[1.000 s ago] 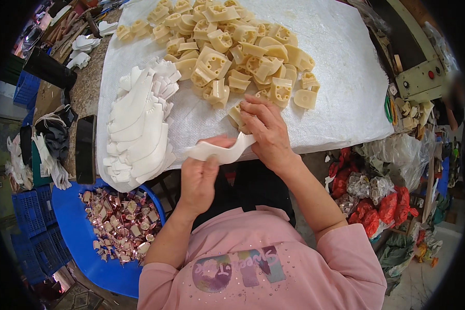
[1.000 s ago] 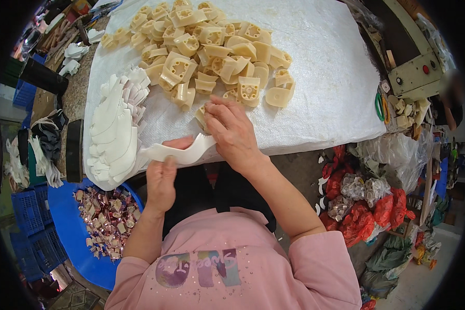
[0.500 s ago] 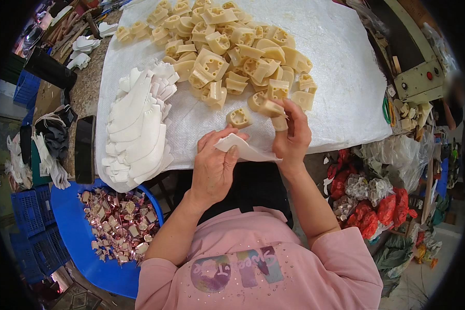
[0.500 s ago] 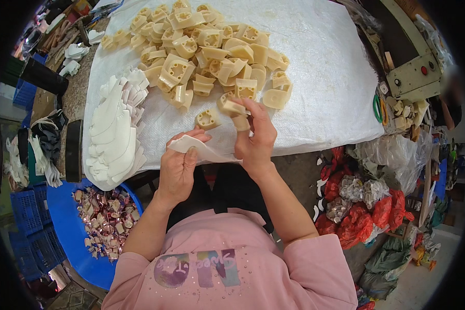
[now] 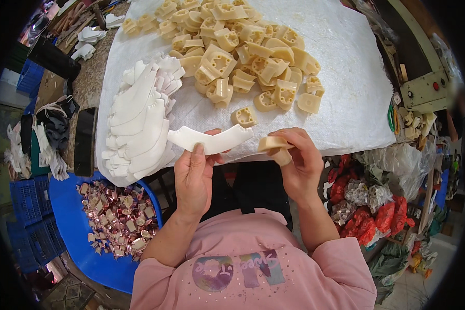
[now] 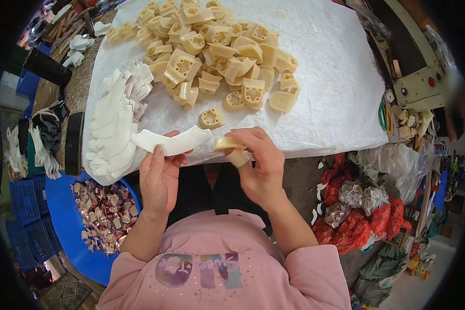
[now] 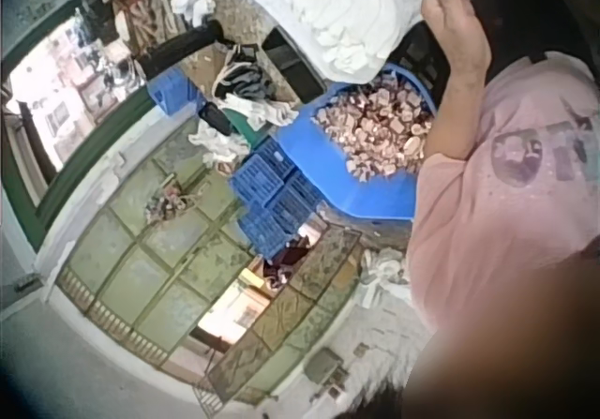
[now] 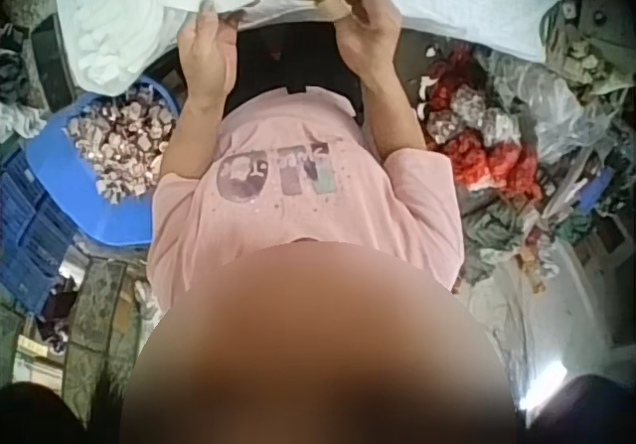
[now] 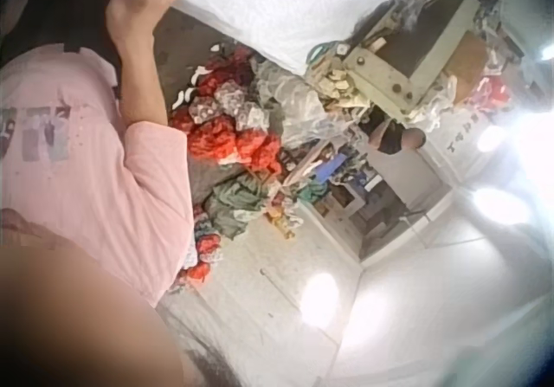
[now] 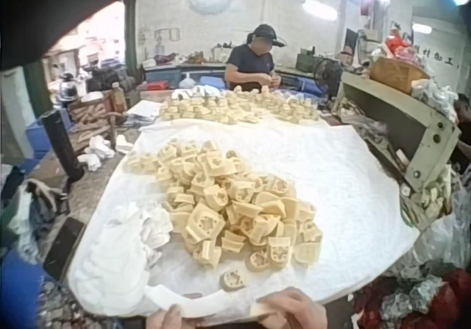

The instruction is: Assembling shoe heel components by manually attaching small decorative or structural pieces.

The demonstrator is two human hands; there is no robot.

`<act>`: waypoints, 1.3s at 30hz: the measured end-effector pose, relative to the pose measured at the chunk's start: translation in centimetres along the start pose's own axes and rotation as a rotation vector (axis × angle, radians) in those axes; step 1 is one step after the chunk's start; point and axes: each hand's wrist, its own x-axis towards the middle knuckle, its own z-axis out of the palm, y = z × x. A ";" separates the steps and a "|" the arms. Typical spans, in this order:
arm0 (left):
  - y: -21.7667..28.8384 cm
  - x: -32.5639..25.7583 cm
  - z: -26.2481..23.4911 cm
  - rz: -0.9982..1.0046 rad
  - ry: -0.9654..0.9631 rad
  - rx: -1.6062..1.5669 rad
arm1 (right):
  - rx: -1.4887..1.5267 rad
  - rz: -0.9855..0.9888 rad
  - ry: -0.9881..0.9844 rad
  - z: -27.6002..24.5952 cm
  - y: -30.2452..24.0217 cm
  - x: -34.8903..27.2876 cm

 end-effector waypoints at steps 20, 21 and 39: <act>1.6 -2.3 1.5 0.073 -0.074 0.008 | 0.021 -0.485 -0.047 4.7 -0.7 0.9; 1.5 -2.3 1.5 0.105 -0.058 0.045 | 0.020 -0.485 -0.048 4.8 -0.5 0.8; 3.3 -1.7 0.5 0.273 0.123 0.680 | -0.554 -0.523 -0.115 4.0 -2.5 1.6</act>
